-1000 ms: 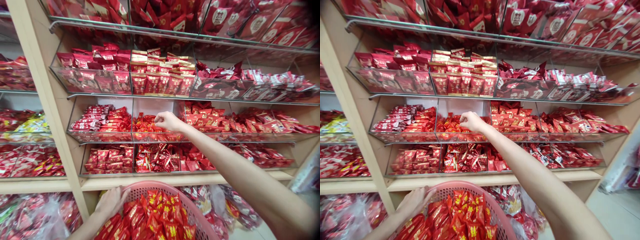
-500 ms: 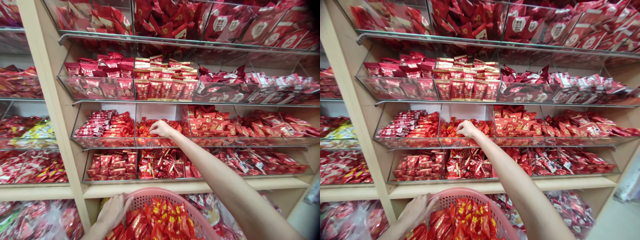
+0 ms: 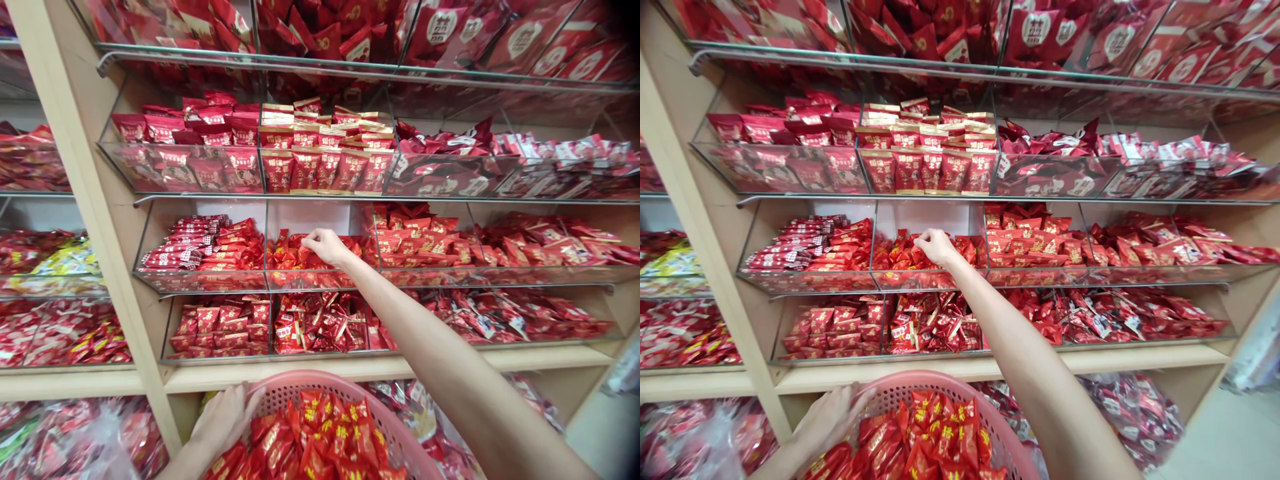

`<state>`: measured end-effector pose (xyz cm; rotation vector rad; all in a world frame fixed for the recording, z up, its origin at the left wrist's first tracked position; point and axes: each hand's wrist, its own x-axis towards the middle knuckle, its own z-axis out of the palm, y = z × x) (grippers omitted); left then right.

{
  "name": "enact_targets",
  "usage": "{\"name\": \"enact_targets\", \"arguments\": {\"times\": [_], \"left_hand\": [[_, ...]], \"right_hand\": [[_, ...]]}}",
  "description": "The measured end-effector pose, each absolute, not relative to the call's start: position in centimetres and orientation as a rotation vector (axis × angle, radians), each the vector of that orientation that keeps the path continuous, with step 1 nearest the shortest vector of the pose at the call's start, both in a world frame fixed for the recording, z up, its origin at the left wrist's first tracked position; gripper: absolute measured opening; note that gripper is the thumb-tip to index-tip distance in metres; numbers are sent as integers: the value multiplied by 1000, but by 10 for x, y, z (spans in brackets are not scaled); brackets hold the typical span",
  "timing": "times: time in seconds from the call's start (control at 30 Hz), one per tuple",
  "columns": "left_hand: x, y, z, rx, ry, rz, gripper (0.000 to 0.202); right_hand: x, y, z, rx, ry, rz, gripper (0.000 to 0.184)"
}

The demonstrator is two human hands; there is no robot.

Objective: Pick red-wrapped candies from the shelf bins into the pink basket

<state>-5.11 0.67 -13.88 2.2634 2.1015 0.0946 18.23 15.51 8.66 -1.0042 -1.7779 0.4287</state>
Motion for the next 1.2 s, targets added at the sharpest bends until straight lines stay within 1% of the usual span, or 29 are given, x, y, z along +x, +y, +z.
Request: {"name": "enact_targets", "arguments": {"times": [0.23,0.37,0.53,0.63,0.87,0.97,1.03,1.17,1.2], "left_hand": [[-51,5,-136,2235,2098,115,55],[-52,4,-133,2243,2082,61,51],[-53,3,-131,2356,1985,-12,48],[-51,1,-127,2317,2021,2,49],[-47,1,-128,2227,2089,82,54],[-48,2,-130,2228,2100,80,55],[-48,2,-131,2232,2104,77,55],[-50,4,-135,2248,2108,80,55],[-51,5,-137,2254,2108,80,56]], "right_hand": [[178,149,93,-947,-1634,713,11],[176,143,95,-904,-1570,946,8],[176,138,97,-797,-1461,1104,6],[177,136,98,-755,-1386,1156,6],[180,133,100,-672,-1263,1192,22],[180,134,100,-649,-1243,1193,25],[179,135,100,-643,-1235,1196,23],[180,135,98,-625,-1253,1193,6],[180,135,97,-621,-1262,1189,9]]}}
